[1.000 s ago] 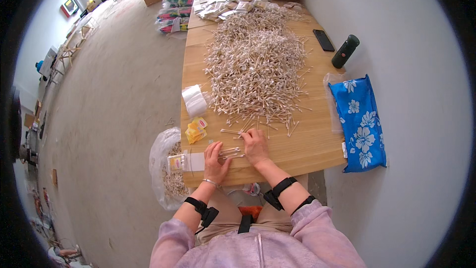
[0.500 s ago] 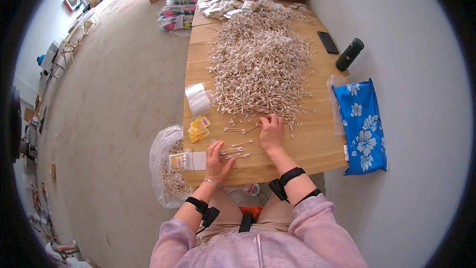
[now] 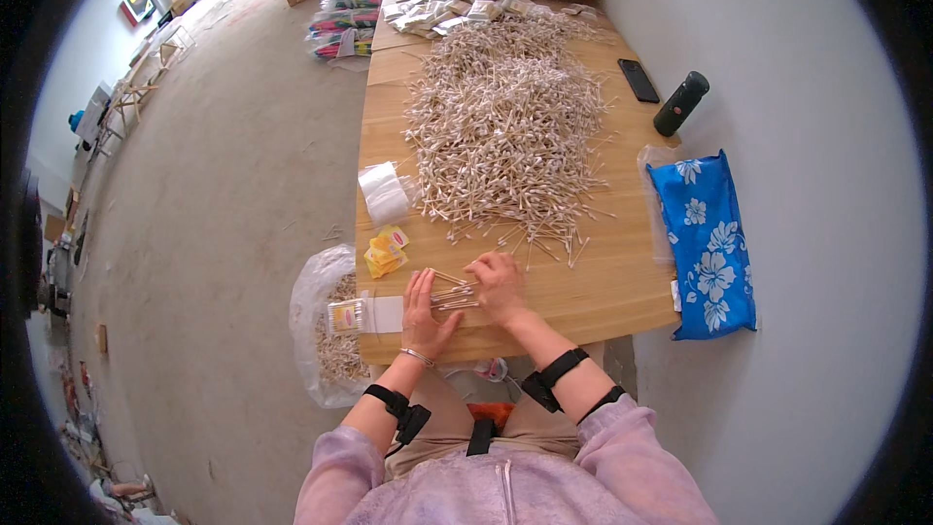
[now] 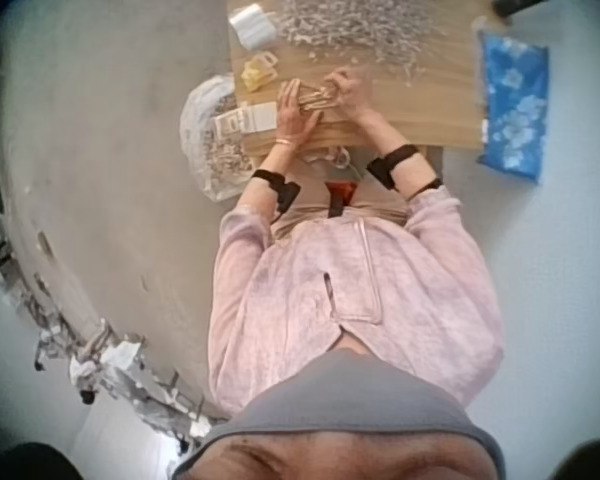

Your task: Counting and sorting cotton swabs on a table and placing them into small plastic bags.

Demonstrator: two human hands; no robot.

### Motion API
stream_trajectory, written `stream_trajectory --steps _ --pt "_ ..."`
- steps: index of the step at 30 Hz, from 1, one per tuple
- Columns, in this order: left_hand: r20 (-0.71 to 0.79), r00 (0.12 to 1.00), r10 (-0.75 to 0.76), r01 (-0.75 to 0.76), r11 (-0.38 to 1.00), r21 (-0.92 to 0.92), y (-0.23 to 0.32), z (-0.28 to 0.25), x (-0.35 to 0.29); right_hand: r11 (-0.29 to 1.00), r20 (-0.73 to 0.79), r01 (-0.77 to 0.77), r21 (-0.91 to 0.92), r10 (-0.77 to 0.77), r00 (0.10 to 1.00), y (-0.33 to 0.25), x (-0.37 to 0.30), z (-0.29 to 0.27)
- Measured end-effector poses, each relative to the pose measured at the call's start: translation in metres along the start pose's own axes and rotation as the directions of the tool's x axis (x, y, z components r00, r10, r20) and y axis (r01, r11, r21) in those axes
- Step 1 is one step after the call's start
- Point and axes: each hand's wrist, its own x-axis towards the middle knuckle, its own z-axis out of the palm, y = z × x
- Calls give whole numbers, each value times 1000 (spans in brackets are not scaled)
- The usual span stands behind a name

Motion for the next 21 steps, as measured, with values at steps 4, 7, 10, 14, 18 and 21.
stream_trajectory --steps 4,7,10,14,18,21 --pt "90 996 -3 -18 973 229 8 -1 2 986 -150 -65 -152 42 988 21 -2 -22" --pt "115 993 -41 6 955 296 10 4 5 985 -102 -2 -173 -16 995 25 -3 -26" --pt "107 994 -38 0 943 333 9 6 4 994 -38 56 -97 -60 998 16 -6 -23" --pt "85 996 -25 -2 955 298 12 6 6 998 -33 9 -64 -11 999 15 -10 -14" --pt "58 998 1 -16 965 260 12 4 5 997 -30 -41 -71 39 999 12 -12 -5" --pt "67 998 0 -15 973 231 10 3 3 1000 1 -13 -19 13 1000 -2 -8 5"
